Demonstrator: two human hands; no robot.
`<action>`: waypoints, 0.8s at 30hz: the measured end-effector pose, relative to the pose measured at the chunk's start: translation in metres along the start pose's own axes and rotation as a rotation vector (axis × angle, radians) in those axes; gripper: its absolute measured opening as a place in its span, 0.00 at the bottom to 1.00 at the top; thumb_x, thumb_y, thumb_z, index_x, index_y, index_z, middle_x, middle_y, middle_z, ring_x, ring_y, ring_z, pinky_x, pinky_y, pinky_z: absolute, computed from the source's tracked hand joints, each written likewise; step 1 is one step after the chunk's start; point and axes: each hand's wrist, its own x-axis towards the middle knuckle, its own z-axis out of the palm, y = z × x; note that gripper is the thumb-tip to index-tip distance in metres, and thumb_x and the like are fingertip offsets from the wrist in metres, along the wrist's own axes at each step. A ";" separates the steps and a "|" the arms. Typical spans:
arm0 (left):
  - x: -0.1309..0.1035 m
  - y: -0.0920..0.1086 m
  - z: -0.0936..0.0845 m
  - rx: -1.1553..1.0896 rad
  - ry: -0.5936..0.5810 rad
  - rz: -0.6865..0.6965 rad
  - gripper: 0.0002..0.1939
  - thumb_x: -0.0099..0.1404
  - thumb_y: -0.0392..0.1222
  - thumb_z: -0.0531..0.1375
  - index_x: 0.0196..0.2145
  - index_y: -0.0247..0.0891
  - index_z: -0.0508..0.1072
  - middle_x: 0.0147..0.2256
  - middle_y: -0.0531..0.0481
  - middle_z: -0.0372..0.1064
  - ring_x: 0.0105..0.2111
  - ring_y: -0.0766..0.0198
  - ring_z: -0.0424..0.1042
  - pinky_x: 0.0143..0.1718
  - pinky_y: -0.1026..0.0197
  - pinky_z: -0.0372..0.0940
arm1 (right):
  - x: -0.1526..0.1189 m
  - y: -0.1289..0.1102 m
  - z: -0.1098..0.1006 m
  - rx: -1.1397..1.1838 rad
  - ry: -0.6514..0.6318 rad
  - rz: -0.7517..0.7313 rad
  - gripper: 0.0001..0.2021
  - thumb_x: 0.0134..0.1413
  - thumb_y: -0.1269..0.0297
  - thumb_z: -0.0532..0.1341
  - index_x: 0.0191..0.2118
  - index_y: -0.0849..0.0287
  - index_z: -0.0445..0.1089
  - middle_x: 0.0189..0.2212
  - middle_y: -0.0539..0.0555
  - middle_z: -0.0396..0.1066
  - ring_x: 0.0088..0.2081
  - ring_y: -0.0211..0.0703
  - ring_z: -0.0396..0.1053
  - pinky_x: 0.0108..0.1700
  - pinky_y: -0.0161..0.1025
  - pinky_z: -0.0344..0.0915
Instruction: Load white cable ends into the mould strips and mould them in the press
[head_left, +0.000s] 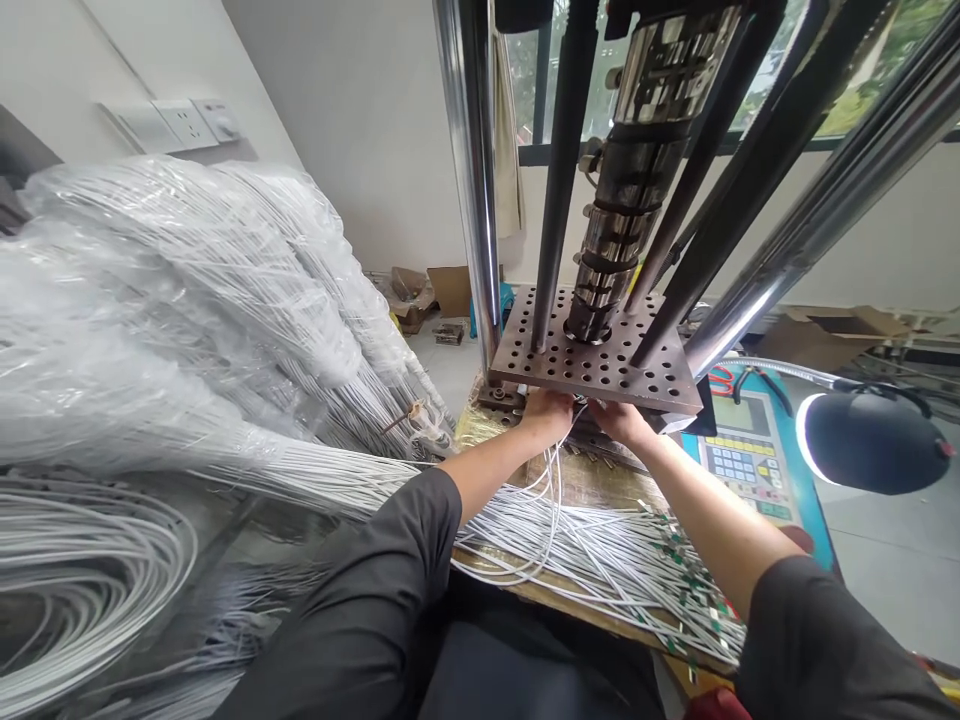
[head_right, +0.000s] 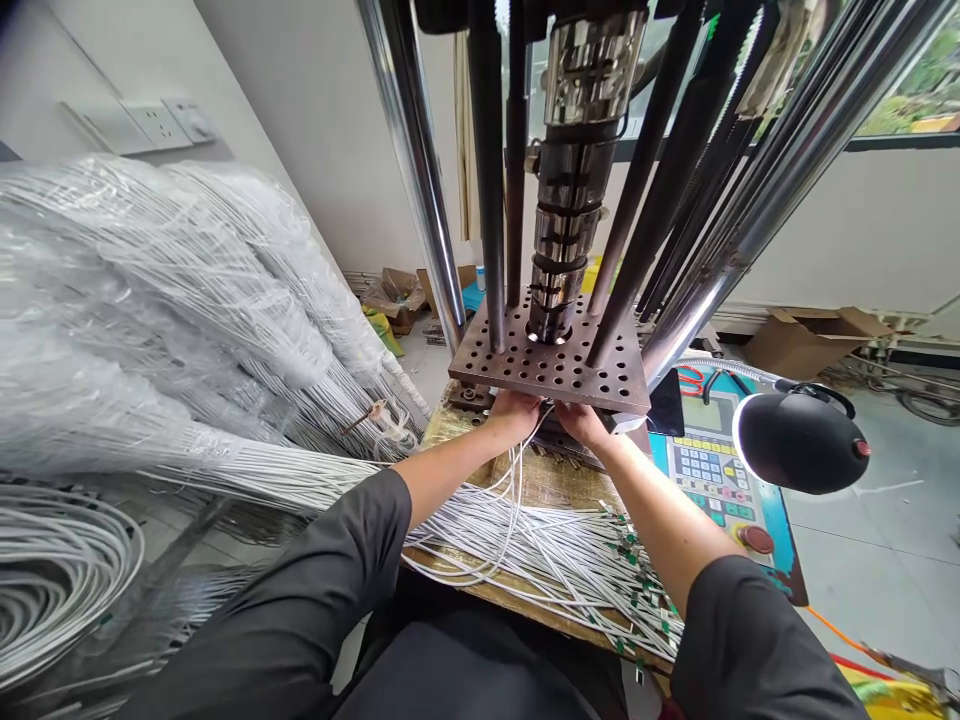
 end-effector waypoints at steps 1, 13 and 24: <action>0.003 0.000 0.000 0.011 0.007 -0.005 0.20 0.75 0.40 0.49 0.56 0.36 0.75 0.54 0.39 0.75 0.59 0.52 0.70 0.65 0.49 0.61 | -0.002 0.001 0.003 -0.003 -0.007 -0.012 0.15 0.64 0.64 0.58 0.52 0.52 0.76 0.47 0.57 0.79 0.51 0.56 0.74 0.55 0.52 0.72; -0.022 -0.026 0.009 0.019 0.094 0.084 0.18 0.75 0.43 0.52 0.54 0.37 0.76 0.54 0.41 0.75 0.58 0.53 0.71 0.65 0.47 0.62 | -0.009 0.033 0.016 -0.007 -0.014 -0.146 0.22 0.51 0.66 0.57 0.51 0.57 0.78 0.45 0.58 0.81 0.51 0.57 0.75 0.59 0.53 0.70; -0.013 -0.039 0.007 0.159 0.161 0.044 0.17 0.75 0.41 0.51 0.42 0.39 0.81 0.41 0.43 0.79 0.47 0.52 0.76 0.53 0.47 0.69 | 0.003 0.022 0.023 -0.115 -0.001 -0.288 0.27 0.50 0.69 0.56 0.57 0.56 0.75 0.55 0.57 0.76 0.57 0.59 0.69 0.59 0.51 0.68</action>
